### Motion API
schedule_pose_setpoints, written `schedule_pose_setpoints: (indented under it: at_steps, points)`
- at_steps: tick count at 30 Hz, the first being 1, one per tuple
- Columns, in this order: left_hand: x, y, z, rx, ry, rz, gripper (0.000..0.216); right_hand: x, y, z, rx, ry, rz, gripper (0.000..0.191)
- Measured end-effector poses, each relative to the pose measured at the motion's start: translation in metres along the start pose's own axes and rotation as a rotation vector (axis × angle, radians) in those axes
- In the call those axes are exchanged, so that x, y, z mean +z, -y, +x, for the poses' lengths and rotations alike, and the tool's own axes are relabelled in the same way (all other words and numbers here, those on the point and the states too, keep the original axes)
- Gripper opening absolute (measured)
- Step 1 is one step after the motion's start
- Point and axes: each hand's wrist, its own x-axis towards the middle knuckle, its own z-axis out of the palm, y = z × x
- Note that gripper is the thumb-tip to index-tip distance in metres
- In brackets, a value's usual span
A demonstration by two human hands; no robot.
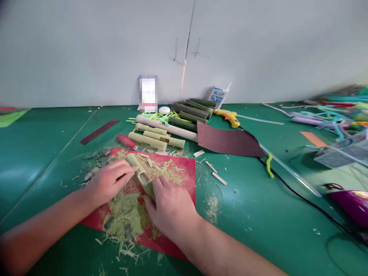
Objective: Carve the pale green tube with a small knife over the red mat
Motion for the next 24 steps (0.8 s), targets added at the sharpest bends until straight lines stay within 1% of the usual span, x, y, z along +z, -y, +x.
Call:
schedule_pose_setpoints:
  at_steps: [1,4,5,8,12,15,19,22,24]
  points:
    - [-0.0001,-0.0002,0.0000,0.000,0.008,-0.002,0.021,0.0003,0.0000,0.0001,-0.001,-0.002,0.000,0.015]
    - [-0.0001,-0.0007,0.0000,-0.013,-0.062,0.023,0.019,0.0013,0.0000,0.0005,0.002,-0.018,-0.005,0.016]
    - [0.0001,-0.0010,-0.0001,-0.010,-0.062,0.026,0.019,0.0016,0.0001,0.0007,0.000,-0.021,-0.008,0.016]
    - [0.0012,-0.0023,-0.0008,0.022,0.003,0.008,0.021,0.0018,0.0001,0.0013,-0.009,-0.023,-0.012,0.015]
    - [0.0016,-0.0017,0.0006,0.016,-0.080,0.016,0.019,0.0015,-0.0002,0.0011,-0.009,-0.028,-0.014,0.014]
    - [0.0014,-0.0009,0.0018,0.030,-0.009,0.000,0.021,0.0015,-0.0005,0.0000,-0.019,-0.024,-0.005,0.013]
    - [0.0014,-0.0001,0.0018,0.031,-0.063,0.045,0.019,0.0014,-0.0009,0.0000,-0.015,-0.017,-0.002,0.014]
    - [0.0024,-0.0015,0.0010,0.046,0.003,0.019,0.021,0.0007,-0.0009,0.0008,-0.019,-0.009,-0.010,0.012]
    - [0.0029,-0.0025,0.0011,0.040,-0.026,0.019,0.020,0.0002,-0.0007,0.0011,-0.018,-0.009,-0.008,0.013]
